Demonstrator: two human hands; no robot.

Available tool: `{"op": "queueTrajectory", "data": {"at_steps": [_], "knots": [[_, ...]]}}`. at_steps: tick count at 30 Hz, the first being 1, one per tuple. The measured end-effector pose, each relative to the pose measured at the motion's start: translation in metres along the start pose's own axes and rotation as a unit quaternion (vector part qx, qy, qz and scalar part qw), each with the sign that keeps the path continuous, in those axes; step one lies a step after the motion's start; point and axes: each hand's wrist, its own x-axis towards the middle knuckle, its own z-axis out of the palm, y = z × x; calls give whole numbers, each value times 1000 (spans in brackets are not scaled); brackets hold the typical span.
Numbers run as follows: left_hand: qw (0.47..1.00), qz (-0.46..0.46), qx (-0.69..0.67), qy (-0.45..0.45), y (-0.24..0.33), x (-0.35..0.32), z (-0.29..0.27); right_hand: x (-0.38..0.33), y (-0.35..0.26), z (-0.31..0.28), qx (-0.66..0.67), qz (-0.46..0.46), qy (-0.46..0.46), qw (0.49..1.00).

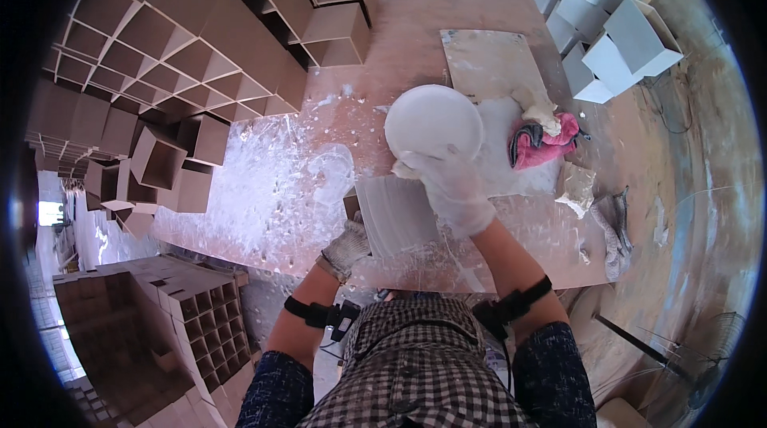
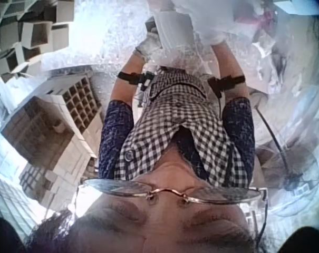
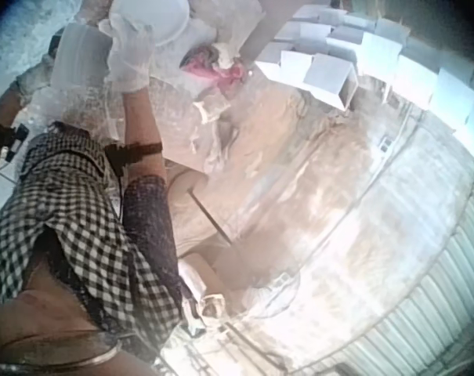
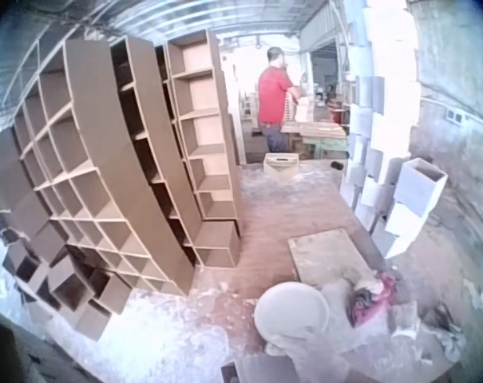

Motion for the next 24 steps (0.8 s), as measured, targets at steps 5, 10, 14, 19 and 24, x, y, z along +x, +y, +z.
{"op": "queueTrajectory", "data": {"at_steps": [5, 10, 14, 19, 24], "knots": [[998, 41, 33, 38, -30, -16, 48, -37, -36, 1, 149, 121, -121, 974], [988, 73, -51, 127, -24, -9, 42, -97, -67, -26, 7, 20, -90, 996], [997, 6, -82, 8, -1, -1, -19, -12, -35, -17, -8, 14, -39, 999], [991, 38, -108, 67, -4, -4, -6, 10, -37, 27, -64, -15, -107, 992], [982, -21, -169, 84, -10, -9, 9, -52, -84, 1, -23, -56, -137, 989]]}}
